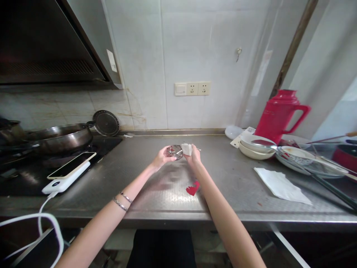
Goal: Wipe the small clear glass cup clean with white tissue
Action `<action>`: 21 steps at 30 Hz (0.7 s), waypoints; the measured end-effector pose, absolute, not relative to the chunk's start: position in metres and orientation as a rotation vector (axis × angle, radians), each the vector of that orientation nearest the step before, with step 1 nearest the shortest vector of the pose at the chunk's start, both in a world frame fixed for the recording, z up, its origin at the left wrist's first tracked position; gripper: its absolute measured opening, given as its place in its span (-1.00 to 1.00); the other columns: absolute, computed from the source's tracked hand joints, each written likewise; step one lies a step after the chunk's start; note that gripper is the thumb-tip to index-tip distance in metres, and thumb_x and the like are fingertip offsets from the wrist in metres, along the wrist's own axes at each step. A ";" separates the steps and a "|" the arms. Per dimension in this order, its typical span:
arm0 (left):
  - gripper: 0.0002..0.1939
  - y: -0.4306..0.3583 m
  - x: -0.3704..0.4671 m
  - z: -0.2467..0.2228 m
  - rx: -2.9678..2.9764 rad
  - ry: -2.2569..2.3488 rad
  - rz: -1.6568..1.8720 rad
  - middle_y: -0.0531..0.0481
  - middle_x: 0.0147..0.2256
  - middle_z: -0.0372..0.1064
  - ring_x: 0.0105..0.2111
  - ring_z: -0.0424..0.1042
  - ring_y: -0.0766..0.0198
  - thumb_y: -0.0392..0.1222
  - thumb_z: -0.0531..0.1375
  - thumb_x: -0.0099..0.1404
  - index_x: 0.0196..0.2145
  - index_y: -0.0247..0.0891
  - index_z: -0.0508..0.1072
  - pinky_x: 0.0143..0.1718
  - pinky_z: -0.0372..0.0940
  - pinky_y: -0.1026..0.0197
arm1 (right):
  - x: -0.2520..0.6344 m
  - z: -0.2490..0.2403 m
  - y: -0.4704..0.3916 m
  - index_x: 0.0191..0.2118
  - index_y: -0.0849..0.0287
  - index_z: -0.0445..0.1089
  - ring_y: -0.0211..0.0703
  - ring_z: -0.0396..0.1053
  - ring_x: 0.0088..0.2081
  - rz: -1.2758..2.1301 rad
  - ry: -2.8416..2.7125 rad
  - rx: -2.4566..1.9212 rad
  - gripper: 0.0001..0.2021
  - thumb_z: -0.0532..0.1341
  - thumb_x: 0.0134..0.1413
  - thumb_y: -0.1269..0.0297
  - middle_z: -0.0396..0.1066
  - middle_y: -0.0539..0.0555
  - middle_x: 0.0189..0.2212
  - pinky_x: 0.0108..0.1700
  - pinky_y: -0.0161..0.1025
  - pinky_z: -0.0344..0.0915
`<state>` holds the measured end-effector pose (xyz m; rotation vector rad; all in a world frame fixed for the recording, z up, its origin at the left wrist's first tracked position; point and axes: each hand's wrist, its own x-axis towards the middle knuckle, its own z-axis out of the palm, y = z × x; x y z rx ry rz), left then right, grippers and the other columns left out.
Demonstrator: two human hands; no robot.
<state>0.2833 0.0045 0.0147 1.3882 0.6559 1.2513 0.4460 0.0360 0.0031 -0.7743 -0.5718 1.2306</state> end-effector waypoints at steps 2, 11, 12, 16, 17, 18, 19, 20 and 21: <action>-0.36 0.005 0.285 0.012 1.395 0.650 1.235 -0.09 -0.20 0.45 -0.23 0.45 0.22 -0.37 0.44 -0.26 -0.16 -0.35 0.35 0.02 0.25 0.00 | 0.442 0.005 0.035 -0.41 0.11 0.27 -0.21 0.40 -0.47 1.270 -0.612 -0.741 -0.85 0.10 0.06 0.16 0.42 -0.05 -0.53 -0.39 -0.27 0.37; -0.35 0.007 0.284 0.011 1.398 0.677 1.245 -0.15 -0.17 0.46 -0.20 0.46 0.17 -0.37 0.44 -0.25 -0.14 -0.36 0.35 0.03 0.24 -0.01 | 0.433 0.009 0.029 -0.44 0.16 0.36 -0.23 0.37 -0.50 1.346 -0.774 -0.730 -0.89 0.22 -0.04 0.24 0.41 -0.03 -0.56 -0.40 -0.30 0.33; -0.35 0.005 0.284 0.013 1.401 0.675 1.243 -0.14 -0.17 0.46 -0.20 0.46 0.17 -0.36 0.44 -0.25 -0.14 -0.36 0.35 0.02 0.25 -0.01 | 0.435 0.007 0.029 -0.44 0.16 0.36 -0.23 0.37 -0.50 1.332 -0.779 -0.744 -0.90 0.24 -0.07 0.25 0.41 -0.04 -0.56 -0.41 -0.30 0.32; -0.38 0.001 0.283 0.018 1.410 0.677 1.233 -0.11 -0.18 0.45 -0.21 0.45 0.18 -0.35 0.43 -0.23 -0.15 -0.33 0.36 0.00 0.27 0.00 | 0.442 0.001 0.030 -0.45 0.12 0.37 -0.24 0.35 -0.50 1.256 -0.765 -0.807 -0.91 0.28 -0.16 0.32 0.38 -0.08 -0.58 -0.44 -0.33 0.26; -0.39 0.000 0.283 0.018 1.412 0.681 1.234 -0.11 -0.18 0.45 -0.21 0.45 0.18 -0.35 0.43 -0.22 -0.16 -0.33 0.36 0.00 0.27 -0.01 | 0.443 0.000 0.030 -0.46 0.12 0.37 -0.24 0.34 -0.49 1.242 -0.760 -0.818 -0.92 0.28 -0.17 0.33 0.37 -0.08 -0.59 -0.44 -0.34 0.25; -0.39 0.000 0.283 0.018 1.412 0.684 1.238 -0.11 -0.19 0.45 -0.21 0.45 0.18 -0.35 0.43 -0.22 -0.16 -0.33 0.36 -0.01 0.27 -0.01 | 0.443 0.000 0.031 -0.47 0.12 0.37 -0.24 0.34 -0.49 1.232 -0.756 -0.827 -0.93 0.27 -0.17 0.33 0.37 -0.08 -0.60 -0.44 -0.34 0.25; -0.40 0.001 0.283 0.018 1.412 0.687 1.240 -0.10 -0.20 0.45 -0.21 0.45 0.17 -0.36 0.42 -0.23 -0.17 -0.34 0.37 -0.01 0.27 -0.02 | 0.444 -0.001 0.032 -0.47 0.13 0.37 -0.23 0.34 -0.49 1.226 -0.752 -0.834 -0.95 0.26 -0.17 0.33 0.37 -0.07 -0.60 -0.44 -0.34 0.25; -0.40 0.001 0.283 0.017 1.411 0.686 1.243 -0.11 -0.20 0.46 -0.21 0.46 0.17 -0.37 0.42 -0.23 -0.17 -0.34 0.37 0.00 0.27 -0.02 | 0.443 -0.001 0.032 -0.47 0.13 0.39 -0.23 0.34 -0.49 1.223 -0.747 -0.839 -0.95 0.25 -0.16 0.32 0.37 -0.06 -0.60 -0.45 -0.33 0.24; -0.40 0.002 0.283 0.016 1.408 0.683 1.247 -0.11 -0.20 0.46 -0.21 0.46 0.16 -0.37 0.42 -0.23 -0.17 -0.34 0.37 0.00 0.27 -0.03 | 0.442 0.000 0.033 -0.45 0.15 0.40 -0.23 0.34 -0.49 1.223 -0.741 -0.840 -0.94 0.23 -0.14 0.30 0.38 -0.05 -0.59 -0.46 -0.33 0.24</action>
